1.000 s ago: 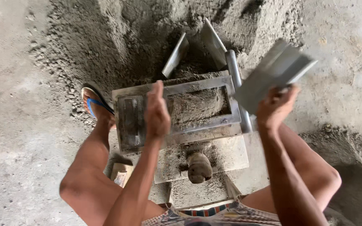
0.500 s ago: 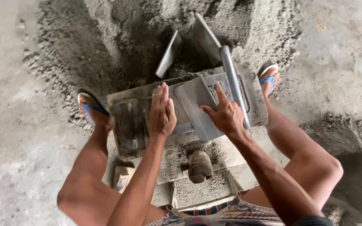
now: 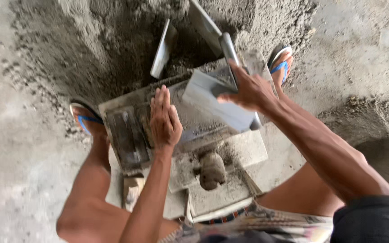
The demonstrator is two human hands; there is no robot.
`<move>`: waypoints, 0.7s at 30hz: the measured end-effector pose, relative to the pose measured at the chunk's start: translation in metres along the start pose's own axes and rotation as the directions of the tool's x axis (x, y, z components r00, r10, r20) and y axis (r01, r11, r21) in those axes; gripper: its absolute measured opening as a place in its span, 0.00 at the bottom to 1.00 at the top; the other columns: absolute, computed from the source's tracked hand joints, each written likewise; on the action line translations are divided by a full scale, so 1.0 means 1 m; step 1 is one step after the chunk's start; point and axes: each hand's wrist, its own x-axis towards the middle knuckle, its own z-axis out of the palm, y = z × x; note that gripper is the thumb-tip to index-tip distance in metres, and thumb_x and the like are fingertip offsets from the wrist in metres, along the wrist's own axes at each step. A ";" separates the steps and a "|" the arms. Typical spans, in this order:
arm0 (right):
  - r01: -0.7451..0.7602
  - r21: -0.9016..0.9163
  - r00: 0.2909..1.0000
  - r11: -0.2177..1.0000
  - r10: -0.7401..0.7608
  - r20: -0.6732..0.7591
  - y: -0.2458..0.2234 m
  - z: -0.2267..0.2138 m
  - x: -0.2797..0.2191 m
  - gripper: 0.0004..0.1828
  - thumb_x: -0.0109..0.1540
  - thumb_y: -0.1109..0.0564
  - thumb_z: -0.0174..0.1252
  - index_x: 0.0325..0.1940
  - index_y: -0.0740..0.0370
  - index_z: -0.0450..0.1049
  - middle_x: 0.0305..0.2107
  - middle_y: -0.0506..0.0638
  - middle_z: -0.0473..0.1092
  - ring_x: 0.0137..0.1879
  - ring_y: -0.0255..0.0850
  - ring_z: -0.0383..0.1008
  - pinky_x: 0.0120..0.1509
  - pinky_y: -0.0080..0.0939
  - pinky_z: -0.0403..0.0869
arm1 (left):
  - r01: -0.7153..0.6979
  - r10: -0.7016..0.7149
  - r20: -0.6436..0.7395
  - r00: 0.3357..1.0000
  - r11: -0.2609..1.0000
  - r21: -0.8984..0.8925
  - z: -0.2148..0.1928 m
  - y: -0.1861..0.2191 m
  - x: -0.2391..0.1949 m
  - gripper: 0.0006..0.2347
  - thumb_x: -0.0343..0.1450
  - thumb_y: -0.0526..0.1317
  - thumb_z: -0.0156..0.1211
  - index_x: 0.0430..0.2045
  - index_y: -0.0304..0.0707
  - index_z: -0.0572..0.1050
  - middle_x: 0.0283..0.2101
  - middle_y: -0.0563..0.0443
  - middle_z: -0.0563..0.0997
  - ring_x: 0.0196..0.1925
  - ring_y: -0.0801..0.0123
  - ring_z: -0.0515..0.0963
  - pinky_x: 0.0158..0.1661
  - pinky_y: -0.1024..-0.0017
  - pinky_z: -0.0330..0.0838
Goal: The person scoops wet concrete into a rectangular metal mold, levels the surface with a straight edge, and compacts the mixture using a wooden block and a metal rod. They then flip the mold to release the formed brick onto a stack of similar bricks on the ground.
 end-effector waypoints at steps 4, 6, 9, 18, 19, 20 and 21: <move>-0.039 0.205 0.976 0.978 0.082 -0.204 0.060 0.007 0.011 0.25 0.50 0.35 0.65 0.48 0.37 0.70 0.16 0.49 0.68 0.24 0.45 0.70 0.32 0.42 0.70 | 0.047 -0.047 0.008 0.999 0.999 -0.010 0.001 0.001 0.005 0.19 0.75 0.39 0.24 0.60 0.33 0.54 0.64 0.41 0.55 0.66 0.53 0.54 0.66 0.55 0.48; -0.034 0.107 0.954 0.994 0.064 -0.293 0.082 0.017 0.028 0.16 0.56 0.35 0.63 0.39 0.43 0.75 0.14 0.46 0.68 0.19 0.40 0.69 0.28 0.38 0.69 | 0.049 -0.049 0.004 0.999 0.999 -0.010 0.004 -0.002 0.004 0.19 0.75 0.40 0.24 0.60 0.34 0.54 0.64 0.42 0.55 0.66 0.53 0.54 0.66 0.56 0.48; 0.180 -0.164 0.872 0.970 -0.234 -0.431 0.059 0.008 0.055 0.17 0.54 0.32 0.62 0.33 0.43 0.75 0.16 0.54 0.68 0.20 0.47 0.72 0.25 0.39 0.71 | 0.090 -0.090 0.018 0.996 0.996 0.021 0.002 -0.004 0.006 0.20 0.74 0.42 0.24 0.60 0.36 0.56 0.64 0.44 0.57 0.66 0.56 0.55 0.65 0.58 0.47; 0.623 0.124 0.698 0.772 -0.477 -0.534 0.075 0.015 0.024 0.16 0.54 0.50 0.72 0.36 0.62 0.77 0.24 0.56 0.73 0.28 0.49 0.74 0.32 0.44 0.71 | 0.043 -0.043 -0.030 0.999 0.999 -0.019 0.008 -0.010 0.006 0.19 0.75 0.39 0.22 0.59 0.34 0.56 0.63 0.43 0.58 0.66 0.54 0.56 0.65 0.56 0.51; 0.441 0.048 0.765 0.896 -0.347 -0.542 0.096 0.041 0.010 0.19 0.55 0.42 0.68 0.34 0.58 0.74 0.18 0.52 0.68 0.24 0.47 0.71 0.28 0.43 0.69 | 0.036 -0.036 -0.038 0.999 0.999 0.001 0.010 -0.013 0.004 0.19 0.74 0.40 0.25 0.58 0.35 0.58 0.63 0.44 0.59 0.66 0.56 0.57 0.65 0.57 0.50; 0.240 -0.026 0.792 0.970 -0.212 -0.572 0.118 0.066 -0.001 0.23 0.56 0.34 0.65 0.32 0.55 0.71 0.11 0.49 0.63 0.20 0.45 0.69 0.25 0.41 0.67 | 0.024 -0.022 -0.056 0.998 0.999 0.026 0.011 -0.017 0.005 0.19 0.73 0.41 0.27 0.58 0.36 0.59 0.63 0.45 0.60 0.66 0.57 0.58 0.65 0.58 0.49; 0.250 -0.032 0.785 0.968 -0.221 -0.579 0.092 0.067 -0.005 0.23 0.56 0.34 0.65 0.32 0.55 0.71 0.11 0.49 0.63 0.20 0.45 0.69 0.25 0.41 0.67 | 0.022 -0.020 -0.069 0.997 0.999 0.028 0.009 -0.010 0.007 0.19 0.73 0.41 0.27 0.58 0.36 0.59 0.63 0.45 0.60 0.66 0.57 0.58 0.65 0.58 0.49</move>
